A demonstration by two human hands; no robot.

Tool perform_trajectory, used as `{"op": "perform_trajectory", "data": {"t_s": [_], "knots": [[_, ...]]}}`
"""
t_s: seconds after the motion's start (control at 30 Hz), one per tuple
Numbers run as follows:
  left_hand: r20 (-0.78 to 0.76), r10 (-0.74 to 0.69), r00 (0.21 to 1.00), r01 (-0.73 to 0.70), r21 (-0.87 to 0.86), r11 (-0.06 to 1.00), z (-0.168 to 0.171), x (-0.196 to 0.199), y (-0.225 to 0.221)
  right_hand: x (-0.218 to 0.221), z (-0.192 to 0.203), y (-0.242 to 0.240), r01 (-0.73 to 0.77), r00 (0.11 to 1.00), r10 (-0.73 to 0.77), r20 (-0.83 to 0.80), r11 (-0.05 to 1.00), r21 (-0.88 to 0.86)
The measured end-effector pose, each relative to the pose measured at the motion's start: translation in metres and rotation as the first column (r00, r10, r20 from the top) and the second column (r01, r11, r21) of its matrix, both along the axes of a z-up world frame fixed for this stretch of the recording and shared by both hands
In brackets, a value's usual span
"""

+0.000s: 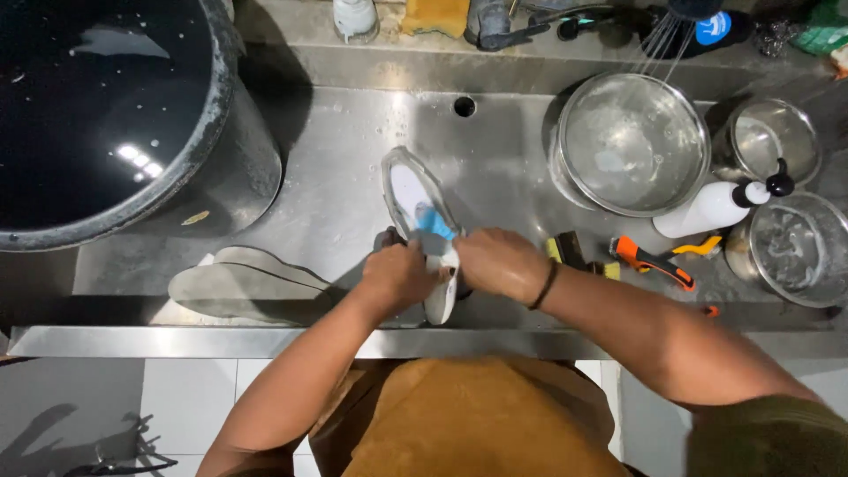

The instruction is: Scrubbing the soles and sides of sneakers using brushes and soapy water in a metal sink.

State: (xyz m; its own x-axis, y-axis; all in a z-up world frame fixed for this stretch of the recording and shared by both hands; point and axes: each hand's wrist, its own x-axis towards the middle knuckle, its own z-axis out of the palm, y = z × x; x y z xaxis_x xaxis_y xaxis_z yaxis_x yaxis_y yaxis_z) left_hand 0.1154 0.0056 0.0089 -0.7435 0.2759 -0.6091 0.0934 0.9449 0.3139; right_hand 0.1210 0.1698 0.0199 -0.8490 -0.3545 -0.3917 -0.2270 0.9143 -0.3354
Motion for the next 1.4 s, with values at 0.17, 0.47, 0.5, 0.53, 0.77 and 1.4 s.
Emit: {"op": "perform_trajectory", "data": {"t_s": [0.17,0.47,0.5,0.53,0.77,1.4], "knots": [[0.064,-0.058,0.996,0.059,-0.019,0.998,0.001,0.002,0.008,-0.028,-0.102,0.002,-0.018,0.896,0.034,-0.442,0.999,0.039],[0.079,-0.115,0.99,0.12,-0.061,0.991,-0.001,-0.003,0.006,-0.03,-0.07,0.004,-0.055,0.94,0.081,-0.331,0.995,0.089],[0.094,-0.127,0.987,0.136,-0.091,0.987,-0.001,-0.003,0.006,-0.037,-0.062,-0.007,0.005,0.984,-0.009,-0.177,1.0,-0.019],[0.112,-0.136,0.984,0.149,-0.12,0.982,-0.001,-0.003,0.006,-0.043,-0.055,-0.019,0.079,0.997,-0.08,-0.008,0.99,-0.117],[0.105,-0.088,0.991,0.095,-0.063,0.993,0.014,-0.006,0.006,-0.018,0.041,-0.012,0.22,0.951,-0.203,0.234,0.974,-0.048],[0.064,-0.169,0.984,0.173,-0.067,0.983,-0.004,-0.016,0.009,-0.047,-0.05,0.001,-0.047,0.993,0.049,0.107,0.999,-0.018]]}}
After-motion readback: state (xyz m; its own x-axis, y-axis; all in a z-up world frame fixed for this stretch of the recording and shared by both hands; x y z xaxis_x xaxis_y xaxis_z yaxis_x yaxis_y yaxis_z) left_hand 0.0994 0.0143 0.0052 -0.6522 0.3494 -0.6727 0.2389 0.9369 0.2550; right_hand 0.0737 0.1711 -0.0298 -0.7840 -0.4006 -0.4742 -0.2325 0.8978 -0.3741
